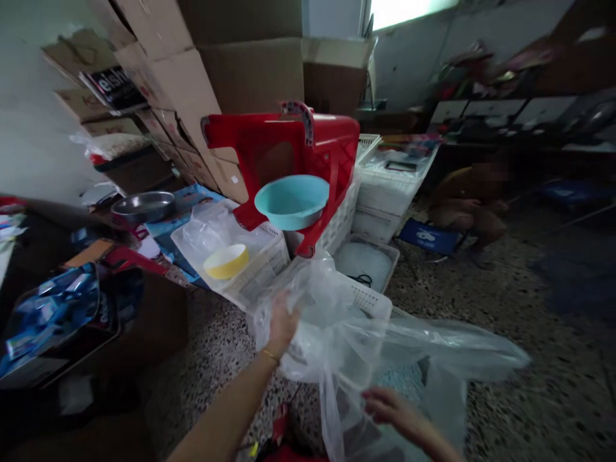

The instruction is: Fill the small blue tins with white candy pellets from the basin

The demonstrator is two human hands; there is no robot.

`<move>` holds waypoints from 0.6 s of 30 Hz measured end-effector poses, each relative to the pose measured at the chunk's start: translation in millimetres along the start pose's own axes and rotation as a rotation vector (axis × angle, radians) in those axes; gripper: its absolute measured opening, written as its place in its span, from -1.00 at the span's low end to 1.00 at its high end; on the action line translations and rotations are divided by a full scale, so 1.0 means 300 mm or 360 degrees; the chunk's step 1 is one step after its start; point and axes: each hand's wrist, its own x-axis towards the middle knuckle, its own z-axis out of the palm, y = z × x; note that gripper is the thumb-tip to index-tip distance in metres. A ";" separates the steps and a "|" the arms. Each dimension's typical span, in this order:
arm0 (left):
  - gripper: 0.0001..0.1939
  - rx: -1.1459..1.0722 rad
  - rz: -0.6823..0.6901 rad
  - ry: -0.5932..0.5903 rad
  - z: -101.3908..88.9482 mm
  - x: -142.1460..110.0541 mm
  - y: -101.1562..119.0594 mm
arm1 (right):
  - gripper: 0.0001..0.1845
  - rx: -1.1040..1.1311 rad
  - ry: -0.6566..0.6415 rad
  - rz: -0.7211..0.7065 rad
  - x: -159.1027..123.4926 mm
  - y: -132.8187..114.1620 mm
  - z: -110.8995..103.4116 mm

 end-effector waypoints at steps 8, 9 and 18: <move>-0.38 0.0773 -0.0077 0.0106 -0.453 0.442 -0.405 | -0.43 0.0465 0.0637 -0.0124 0.088 -0.280 0.014; -0.42 0.0829 -0.0092 -0.0057 -0.461 0.471 -0.437 | -0.41 0.0516 0.0615 -0.0071 0.089 -0.285 0.060; -0.80 0.0721 0.0479 -0.0397 -0.539 0.292 -0.425 | -0.37 0.0953 0.0464 -0.0051 0.106 -0.371 0.409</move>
